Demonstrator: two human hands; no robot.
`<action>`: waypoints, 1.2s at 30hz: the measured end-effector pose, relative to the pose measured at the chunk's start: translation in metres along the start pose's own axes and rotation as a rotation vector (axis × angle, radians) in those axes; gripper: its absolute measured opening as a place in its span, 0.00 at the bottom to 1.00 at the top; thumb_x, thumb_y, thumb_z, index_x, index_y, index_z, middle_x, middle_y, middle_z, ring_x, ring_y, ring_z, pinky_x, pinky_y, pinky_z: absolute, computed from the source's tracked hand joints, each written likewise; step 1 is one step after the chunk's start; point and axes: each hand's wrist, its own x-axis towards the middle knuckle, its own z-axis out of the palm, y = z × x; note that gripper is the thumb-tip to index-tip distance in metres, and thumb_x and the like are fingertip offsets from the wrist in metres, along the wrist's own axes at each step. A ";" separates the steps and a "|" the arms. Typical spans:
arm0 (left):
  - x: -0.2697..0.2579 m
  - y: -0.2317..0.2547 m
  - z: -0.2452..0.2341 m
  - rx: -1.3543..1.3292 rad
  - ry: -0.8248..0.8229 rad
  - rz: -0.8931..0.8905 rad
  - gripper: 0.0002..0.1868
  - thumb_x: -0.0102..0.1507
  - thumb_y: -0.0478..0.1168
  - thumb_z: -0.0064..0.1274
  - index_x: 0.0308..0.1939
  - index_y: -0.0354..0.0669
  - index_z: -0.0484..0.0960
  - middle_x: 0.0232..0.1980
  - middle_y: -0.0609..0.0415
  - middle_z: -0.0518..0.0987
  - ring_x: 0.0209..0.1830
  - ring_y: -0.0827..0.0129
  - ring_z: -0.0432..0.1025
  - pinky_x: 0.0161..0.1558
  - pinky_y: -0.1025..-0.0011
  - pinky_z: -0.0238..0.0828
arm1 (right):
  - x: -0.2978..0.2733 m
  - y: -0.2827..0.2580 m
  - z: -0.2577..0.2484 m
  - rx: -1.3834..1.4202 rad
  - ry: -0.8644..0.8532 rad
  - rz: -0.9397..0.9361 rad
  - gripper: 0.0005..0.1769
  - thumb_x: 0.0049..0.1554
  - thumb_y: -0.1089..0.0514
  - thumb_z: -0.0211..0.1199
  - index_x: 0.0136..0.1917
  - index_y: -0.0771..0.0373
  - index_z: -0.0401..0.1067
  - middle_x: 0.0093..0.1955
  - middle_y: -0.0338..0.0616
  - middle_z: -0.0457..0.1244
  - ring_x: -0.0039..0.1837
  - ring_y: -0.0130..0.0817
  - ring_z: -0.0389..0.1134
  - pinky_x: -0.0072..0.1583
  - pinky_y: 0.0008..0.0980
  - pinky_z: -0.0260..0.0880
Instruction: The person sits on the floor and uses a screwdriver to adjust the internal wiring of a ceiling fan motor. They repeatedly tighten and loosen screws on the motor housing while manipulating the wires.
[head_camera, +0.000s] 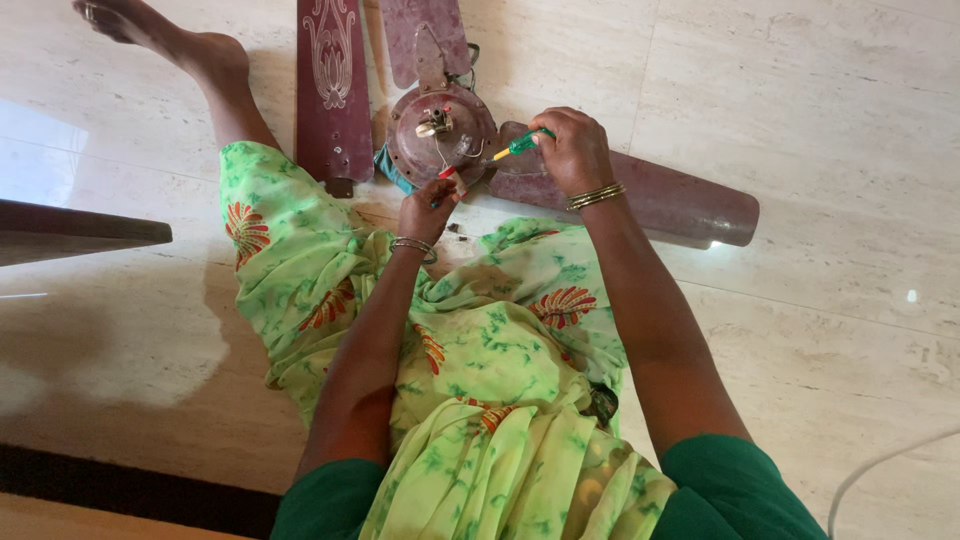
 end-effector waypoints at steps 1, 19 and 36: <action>0.000 0.001 0.000 -0.010 -0.003 -0.001 0.17 0.63 0.42 0.62 0.53 0.38 0.84 0.45 0.49 0.87 0.46 0.71 0.82 0.50 0.72 0.78 | 0.000 0.000 0.000 0.010 0.010 -0.005 0.07 0.54 0.66 0.69 0.48 0.63 0.78 0.51 0.46 0.72 0.50 0.44 0.72 0.53 0.41 0.73; -0.001 -0.001 -0.002 -0.019 -0.016 -0.015 0.17 0.63 0.41 0.61 0.53 0.36 0.84 0.47 0.47 0.87 0.48 0.69 0.82 0.51 0.71 0.78 | 0.000 -0.002 -0.005 0.047 0.063 -0.059 0.08 0.54 0.67 0.70 0.49 0.64 0.78 0.51 0.48 0.71 0.51 0.46 0.73 0.53 0.40 0.74; 0.000 -0.003 0.002 -0.040 0.003 0.046 0.17 0.62 0.42 0.62 0.52 0.38 0.83 0.47 0.49 0.87 0.46 0.69 0.83 0.50 0.70 0.78 | 0.004 -0.001 0.001 -0.024 0.011 -0.089 0.07 0.54 0.65 0.70 0.48 0.63 0.78 0.51 0.45 0.72 0.52 0.43 0.72 0.55 0.39 0.74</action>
